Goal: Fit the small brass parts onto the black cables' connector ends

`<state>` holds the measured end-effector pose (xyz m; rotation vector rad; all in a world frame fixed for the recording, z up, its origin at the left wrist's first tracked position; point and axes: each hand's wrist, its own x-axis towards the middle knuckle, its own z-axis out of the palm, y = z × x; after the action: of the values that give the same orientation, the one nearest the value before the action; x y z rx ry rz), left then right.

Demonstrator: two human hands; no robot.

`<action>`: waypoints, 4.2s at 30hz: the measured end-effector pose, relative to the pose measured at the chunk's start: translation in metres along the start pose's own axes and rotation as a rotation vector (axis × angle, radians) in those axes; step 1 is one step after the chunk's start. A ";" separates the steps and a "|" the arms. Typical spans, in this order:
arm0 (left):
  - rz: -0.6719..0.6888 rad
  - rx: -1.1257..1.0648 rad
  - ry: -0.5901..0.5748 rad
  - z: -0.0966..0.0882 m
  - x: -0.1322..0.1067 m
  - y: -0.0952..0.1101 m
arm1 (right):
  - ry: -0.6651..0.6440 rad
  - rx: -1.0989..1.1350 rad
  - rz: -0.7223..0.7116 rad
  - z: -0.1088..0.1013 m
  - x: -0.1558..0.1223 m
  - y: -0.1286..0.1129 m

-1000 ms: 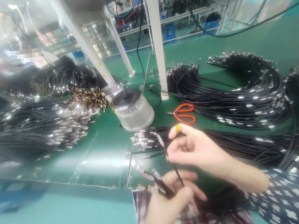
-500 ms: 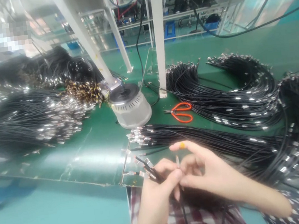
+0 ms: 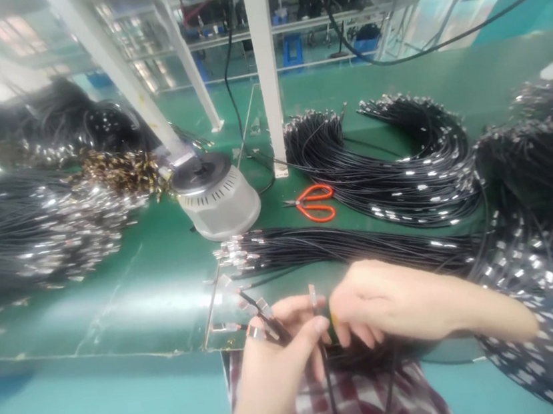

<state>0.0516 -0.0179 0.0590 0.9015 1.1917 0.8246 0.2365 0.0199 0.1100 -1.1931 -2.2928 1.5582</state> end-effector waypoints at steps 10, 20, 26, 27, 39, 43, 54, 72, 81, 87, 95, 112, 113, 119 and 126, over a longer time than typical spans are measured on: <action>0.108 0.165 0.005 0.011 -0.005 0.015 | 0.048 -0.087 0.138 -0.003 0.005 -0.013; 0.071 0.026 0.065 0.004 -0.002 -0.002 | 0.261 0.440 0.189 0.019 0.029 0.024; 0.054 -0.107 0.090 0.002 -0.001 -0.008 | 0.500 0.599 0.021 0.034 0.023 0.026; 0.057 -0.116 0.097 0.002 -0.001 -0.008 | 0.508 0.597 0.020 0.036 0.020 0.025; 0.077 -0.171 0.018 -0.002 -0.007 -0.007 | 0.673 0.668 0.075 0.034 0.017 0.023; 0.088 -0.181 0.040 -0.001 -0.008 -0.007 | 0.719 0.763 0.046 0.035 0.015 0.023; 0.012 -0.206 -0.021 -0.002 -0.007 -0.006 | 0.595 1.033 -0.052 0.054 0.022 0.022; -0.013 -0.280 -0.025 0.000 -0.010 -0.002 | 0.613 1.086 -0.068 0.059 0.028 0.019; -0.003 -0.275 -0.022 0.000 -0.009 -0.002 | 0.625 1.071 -0.049 0.059 0.029 0.018; -0.006 -0.276 -0.032 0.000 -0.008 -0.001 | 0.637 1.043 -0.059 0.059 0.030 0.019; 0.024 -0.224 -0.053 0.000 -0.009 0.000 | 0.695 0.903 -0.029 0.062 0.029 0.012; -0.013 -0.406 -0.068 -0.002 -0.005 -0.002 | 0.614 1.050 -0.039 0.053 0.026 0.016; -0.025 -0.400 -0.060 -0.002 -0.005 -0.002 | 0.624 1.038 -0.037 0.053 0.027 0.015; -0.046 -0.400 0.008 -0.001 -0.004 -0.005 | 0.746 0.896 -0.029 0.058 0.029 0.010; -0.017 -0.435 0.008 -0.002 -0.006 -0.011 | 0.676 0.978 -0.079 0.063 0.034 0.013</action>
<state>0.0493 -0.0274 0.0513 0.5301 0.9717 1.0246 0.1884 -0.0018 0.0597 -1.0520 -0.9342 1.5713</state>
